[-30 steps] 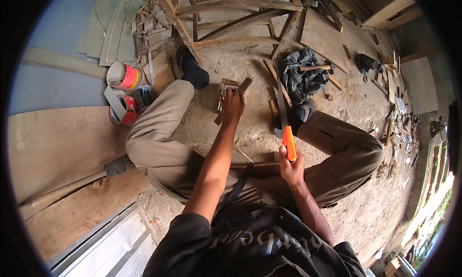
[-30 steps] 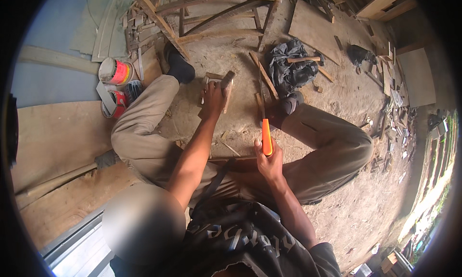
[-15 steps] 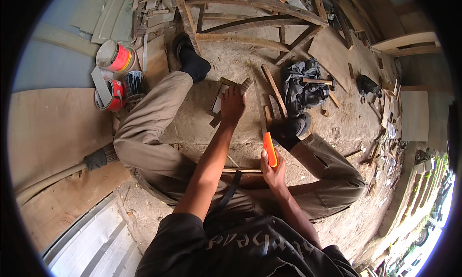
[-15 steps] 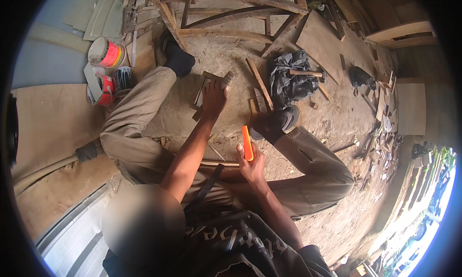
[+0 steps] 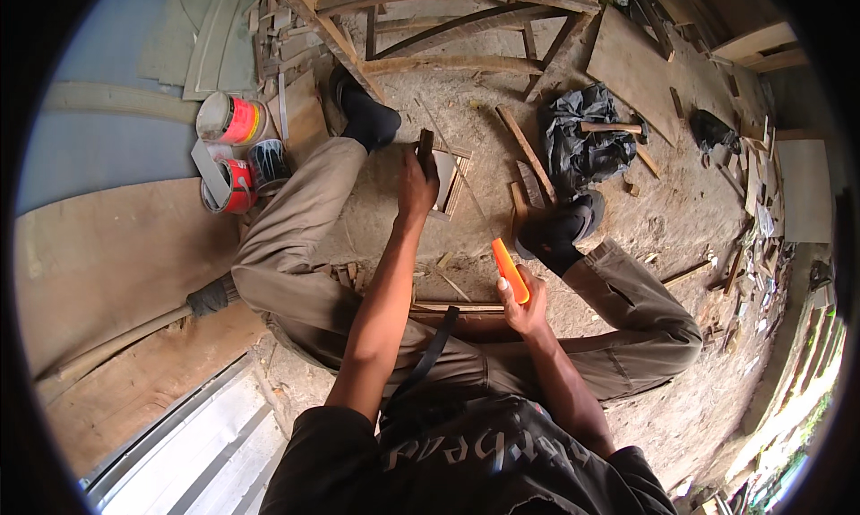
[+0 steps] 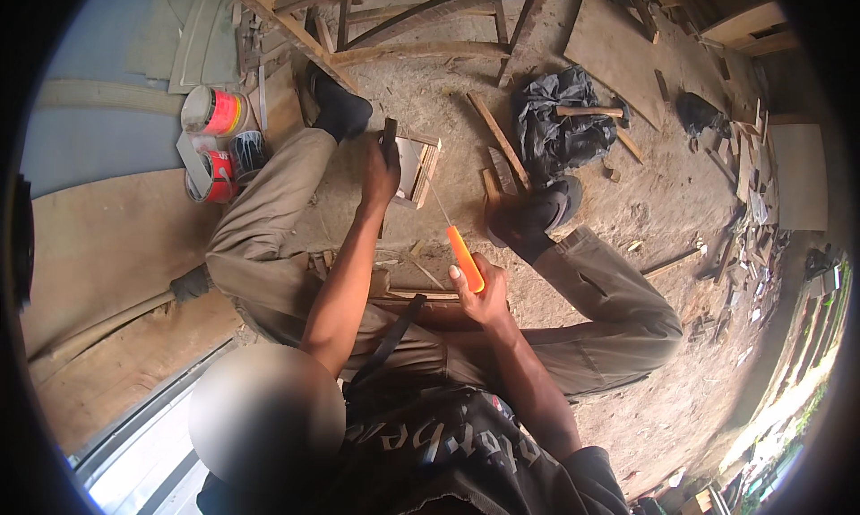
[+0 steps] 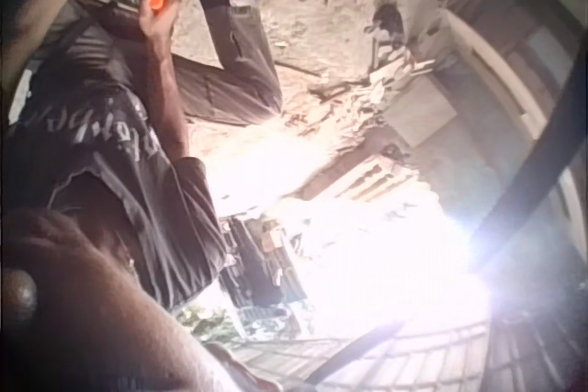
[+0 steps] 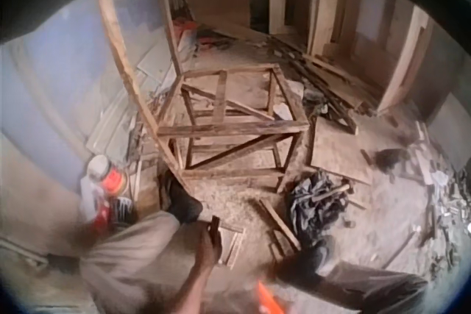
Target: The person is dismantling a wooden frame using a hammer and a saw. They repeatedly strike the frame with the hammer to separate pieces and use the saw to cut smaller sections.
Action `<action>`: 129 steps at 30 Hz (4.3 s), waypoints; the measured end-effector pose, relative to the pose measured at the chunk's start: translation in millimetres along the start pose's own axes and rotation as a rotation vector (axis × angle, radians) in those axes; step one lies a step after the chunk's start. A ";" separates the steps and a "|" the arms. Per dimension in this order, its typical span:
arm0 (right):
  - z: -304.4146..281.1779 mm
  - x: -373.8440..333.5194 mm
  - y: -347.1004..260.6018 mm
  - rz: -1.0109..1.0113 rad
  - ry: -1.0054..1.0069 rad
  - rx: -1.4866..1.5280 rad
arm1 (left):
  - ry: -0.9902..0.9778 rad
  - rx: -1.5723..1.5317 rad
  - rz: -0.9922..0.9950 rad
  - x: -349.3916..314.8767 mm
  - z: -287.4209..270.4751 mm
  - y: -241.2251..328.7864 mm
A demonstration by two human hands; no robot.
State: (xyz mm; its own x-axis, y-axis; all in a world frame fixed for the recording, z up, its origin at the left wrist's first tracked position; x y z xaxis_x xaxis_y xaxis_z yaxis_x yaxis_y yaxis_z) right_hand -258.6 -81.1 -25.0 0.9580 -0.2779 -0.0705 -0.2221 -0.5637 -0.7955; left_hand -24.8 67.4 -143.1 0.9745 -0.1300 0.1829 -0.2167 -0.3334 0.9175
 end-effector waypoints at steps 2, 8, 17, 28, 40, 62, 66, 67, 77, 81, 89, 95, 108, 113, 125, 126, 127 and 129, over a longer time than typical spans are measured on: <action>-0.9 -4.3 2.0 0.076 0.013 0.019 | -0.051 0.065 -0.143 -5.5 5.7 22.8; -8.9 -2.4 8.9 0.123 0.125 0.053 | 0.083 0.103 -0.324 5.0 14.7 10.8; -7.2 2.5 19.7 0.282 0.143 0.176 | -0.336 0.306 -0.351 -2.9 23.3 4.5; 1.9 -1.3 26.3 0.149 0.146 0.253 | -0.305 0.213 -0.414 -2.8 -10.4 3.4; 11.1 22.0 37.2 0.319 0.013 0.065 | 0.000 0.164 -0.696 -13.8 -57.3 -30.9; 130.0 16.2 156.6 -0.002 -0.242 -0.500 | 0.003 0.218 -0.499 -34.8 -48.5 -39.7; 93.6 74.2 134.0 -0.030 -0.172 -0.228 | -0.017 0.264 -0.545 -32.9 -59.2 -50.1; 81.7 90.9 134.8 -0.029 -0.012 -0.277 | -0.035 0.237 -0.523 -32.6 -55.9 -42.4; 42.9 164.0 214.2 0.218 0.051 -0.860 | -0.074 0.225 -0.511 -37.1 -51.7 -46.6; 42.7 163.9 230.8 0.272 0.065 -0.875 | -0.048 0.220 -0.501 -38.4 -50.6 -45.6; 32.2 171.4 211.4 -0.135 0.271 -0.634 | -0.072 0.239 -0.512 -36.8 -53.6 -45.8; 17.4 166.5 110.2 -0.117 0.241 -0.217 | -0.062 0.230 -0.530 -37.9 -57.2 -44.3; -20.8 168.8 15.8 -0.124 0.439 -0.007 | -0.047 0.108 -0.519 -38.1 -47.7 -60.0; -27.6 201.3 -73.8 -0.146 0.320 0.622 | -0.050 0.128 -0.532 -39.9 -48.4 -66.4; -6.9 222.6 -250.0 -0.619 0.215 0.696 | -0.027 0.172 -0.588 -43.8 -55.5 -67.9; 13.3 227.4 -219.7 -0.555 0.220 0.596 | -0.040 0.165 -0.607 -41.1 -53.2 -64.8; 36.2 232.3 -177.0 -0.491 0.232 0.491 | -0.059 0.154 -0.621 -39.1 -49.2 -55.2; 79.2 242.1 -88.6 -0.526 0.262 0.427 | -0.091 0.149 -0.656 -38.1 -44.3 -44.9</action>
State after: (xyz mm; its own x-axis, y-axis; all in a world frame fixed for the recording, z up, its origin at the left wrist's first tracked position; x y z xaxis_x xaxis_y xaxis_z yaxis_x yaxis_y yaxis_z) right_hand 7.4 -36.9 -19.3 0.8315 -0.2615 0.4901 0.3977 -0.3359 -0.8538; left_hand -49.6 128.7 -175.6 0.8993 0.0669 -0.4321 0.4061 -0.4942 0.7687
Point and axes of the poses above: each hand's wrist, its own x-axis towards the middle knuckle, its own z-axis out of the palm, y = z × x, the point moved 2 cm from there along x, towards the middle knuckle, and after that the axes turned 15 degrees about -x, right-handed, at the moved point
